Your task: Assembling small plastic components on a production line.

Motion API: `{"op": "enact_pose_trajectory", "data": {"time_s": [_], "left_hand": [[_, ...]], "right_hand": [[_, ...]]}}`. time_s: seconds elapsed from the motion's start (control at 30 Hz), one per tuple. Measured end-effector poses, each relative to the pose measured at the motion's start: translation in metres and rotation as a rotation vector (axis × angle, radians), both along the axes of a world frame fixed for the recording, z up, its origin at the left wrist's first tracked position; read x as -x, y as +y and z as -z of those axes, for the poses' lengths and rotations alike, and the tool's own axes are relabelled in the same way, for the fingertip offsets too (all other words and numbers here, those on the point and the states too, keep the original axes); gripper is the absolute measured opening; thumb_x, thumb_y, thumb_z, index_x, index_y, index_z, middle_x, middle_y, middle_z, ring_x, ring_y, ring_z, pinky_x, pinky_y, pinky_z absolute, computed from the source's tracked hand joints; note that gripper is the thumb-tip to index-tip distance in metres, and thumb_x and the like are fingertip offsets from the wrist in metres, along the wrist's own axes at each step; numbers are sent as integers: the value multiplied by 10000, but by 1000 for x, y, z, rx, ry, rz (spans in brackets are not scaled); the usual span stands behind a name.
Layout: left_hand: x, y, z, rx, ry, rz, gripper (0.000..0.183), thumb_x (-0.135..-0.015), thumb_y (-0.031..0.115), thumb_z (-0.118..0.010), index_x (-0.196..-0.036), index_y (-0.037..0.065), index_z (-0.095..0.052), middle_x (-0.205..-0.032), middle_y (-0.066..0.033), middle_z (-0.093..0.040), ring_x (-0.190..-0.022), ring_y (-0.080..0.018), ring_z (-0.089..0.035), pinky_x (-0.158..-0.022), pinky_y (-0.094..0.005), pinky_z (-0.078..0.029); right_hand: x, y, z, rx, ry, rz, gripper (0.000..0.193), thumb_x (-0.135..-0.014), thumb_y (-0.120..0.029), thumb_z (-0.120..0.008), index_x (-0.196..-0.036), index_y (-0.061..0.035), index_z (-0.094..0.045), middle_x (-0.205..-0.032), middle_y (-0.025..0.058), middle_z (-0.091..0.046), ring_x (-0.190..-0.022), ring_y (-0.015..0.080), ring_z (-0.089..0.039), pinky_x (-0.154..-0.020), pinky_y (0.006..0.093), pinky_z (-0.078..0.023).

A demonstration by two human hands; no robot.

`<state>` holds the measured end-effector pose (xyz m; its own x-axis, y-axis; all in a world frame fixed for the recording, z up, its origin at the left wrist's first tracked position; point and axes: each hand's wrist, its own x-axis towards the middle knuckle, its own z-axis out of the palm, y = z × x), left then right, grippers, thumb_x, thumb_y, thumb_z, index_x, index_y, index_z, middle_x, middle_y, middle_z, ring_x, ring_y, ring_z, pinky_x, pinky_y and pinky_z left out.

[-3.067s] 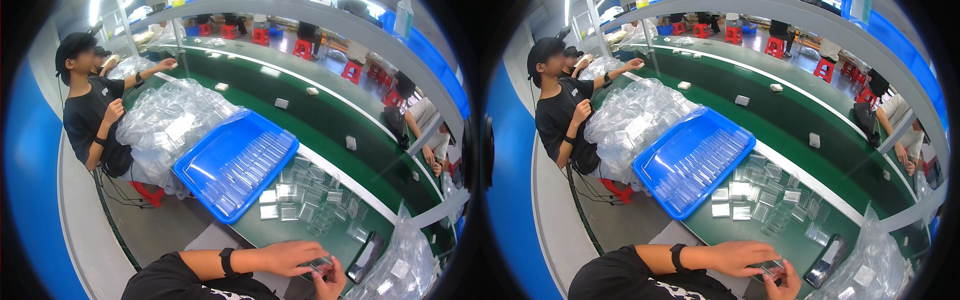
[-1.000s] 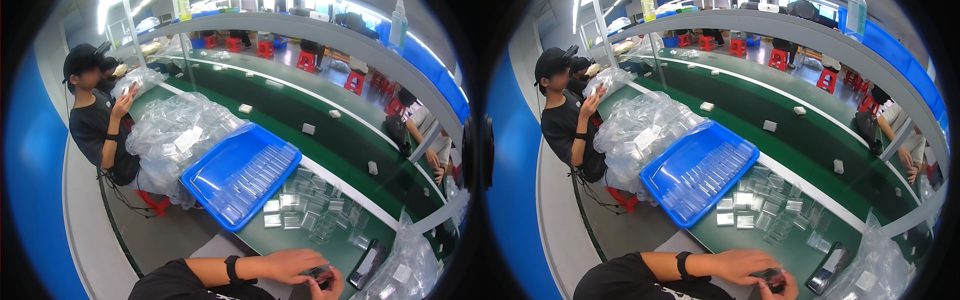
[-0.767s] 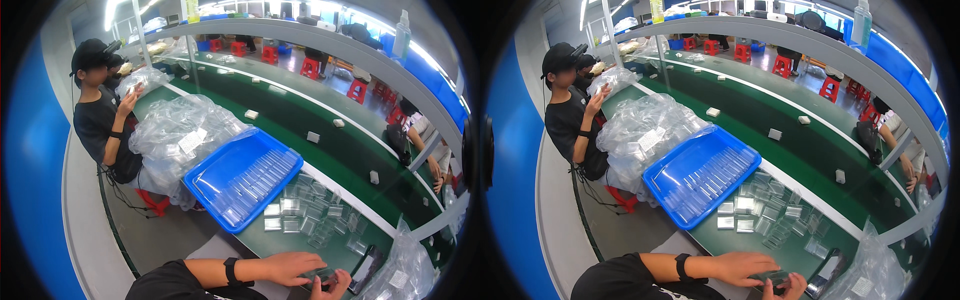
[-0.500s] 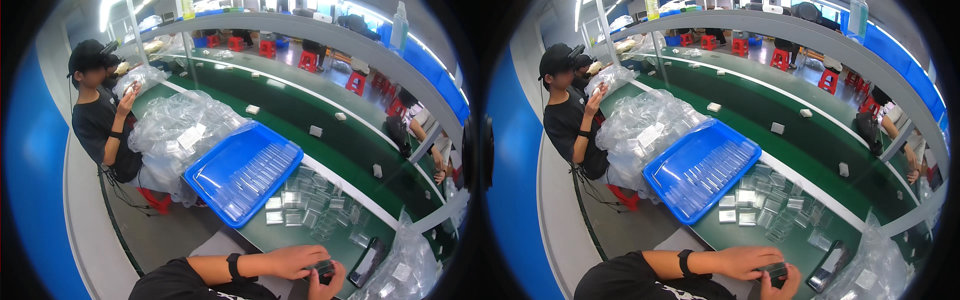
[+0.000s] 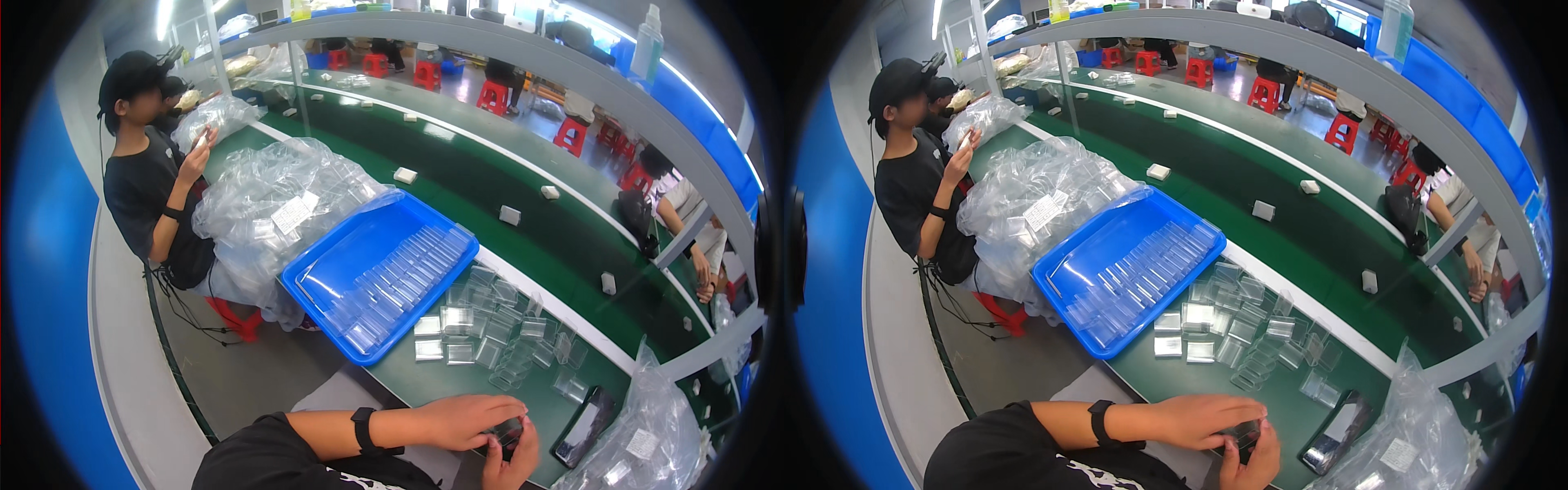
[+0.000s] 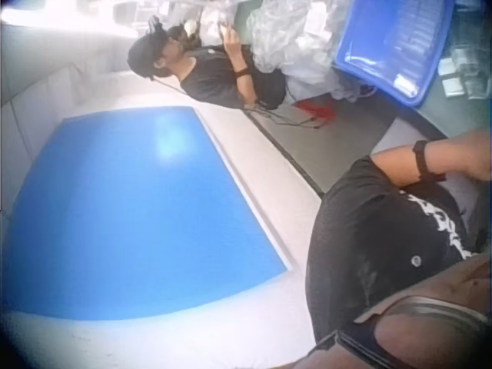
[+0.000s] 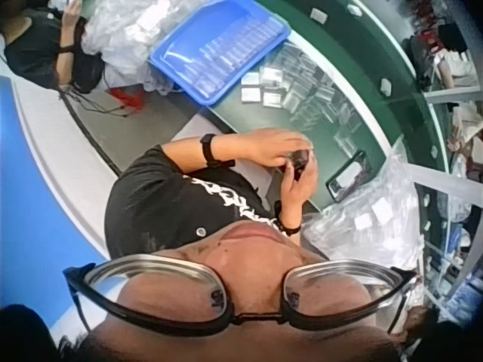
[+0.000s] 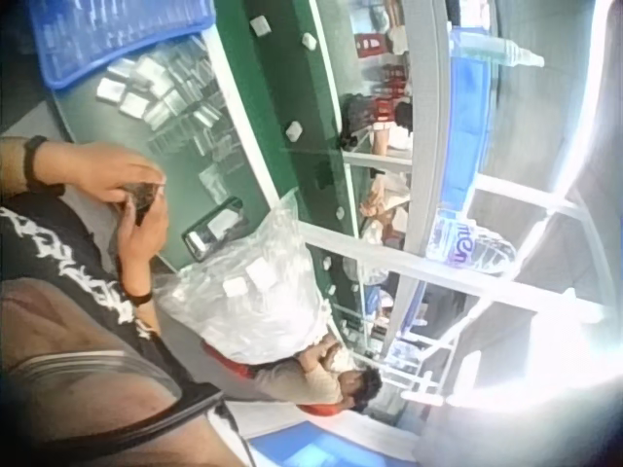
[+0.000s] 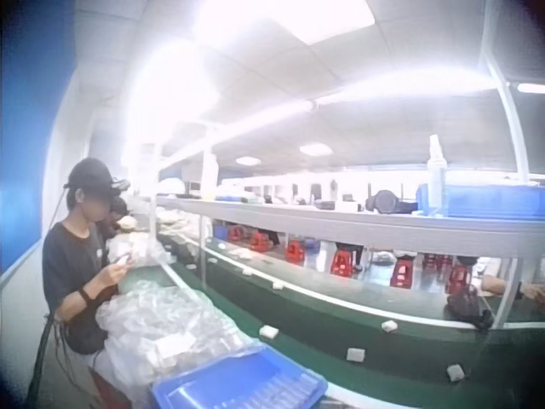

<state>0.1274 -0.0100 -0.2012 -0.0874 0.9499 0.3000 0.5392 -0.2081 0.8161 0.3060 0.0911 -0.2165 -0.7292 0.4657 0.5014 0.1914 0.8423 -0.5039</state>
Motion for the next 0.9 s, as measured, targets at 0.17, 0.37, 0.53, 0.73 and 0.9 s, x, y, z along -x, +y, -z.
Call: {"op": "enact_pose_trajectory", "data": {"time_s": [0.17,0.37,0.53,0.73,0.9], "left_hand": [[-2,-2,5,86,18,10,650,-867,54,-632,-1486,80,-436,-1522,-148,-461,-1348,-354,-517,-1081,-438,-470],[1,-4,-2,-26,17,48,661,-873,73,-601,-1505,47,-410,-1537,-157,-448,-1364,-369,-500,-1096,-443,-460],[2,-6,-1,-85,24,58,673,-878,94,-595,-1518,29,-394,-1544,-173,-441,-1363,-370,-505,-1097,-445,-458],[3,-3,3,-71,-49,91,704,-869,118,-635,-1522,21,-393,-1549,-189,-437,-1374,-370,-502,-1105,-434,-453],[3,1,0,-79,-51,121,682,-867,131,-654,-1499,8,-429,-1538,-196,-451,-1390,-369,-491,-1116,-435,-442]], "right_hand": [[4,1,-2,-11,-9,-15,538,-921,-217,-770,-1360,28,-580,-1291,274,-634,-1129,455,-633,-970,485,-508],[8,-3,-11,-17,94,8,533,-915,-207,-771,-1350,33,-580,-1304,263,-613,-1165,468,-599,-1001,510,-478],[2,6,5,-61,99,-33,501,-890,-203,-790,-1324,-9,-630,-1304,251,-618,-1144,451,-609,-986,502,-487],[3,5,-3,-123,103,-60,592,-732,-69,-855,-1298,-70,-682,-1282,209,-651,-1094,409,-642,-932,481,-519],[-2,5,1,-87,145,-93,568,-729,-61,-831,-1279,-70,-689,-1252,199,-668,-1074,402,-648,-924,478,-521]]}}
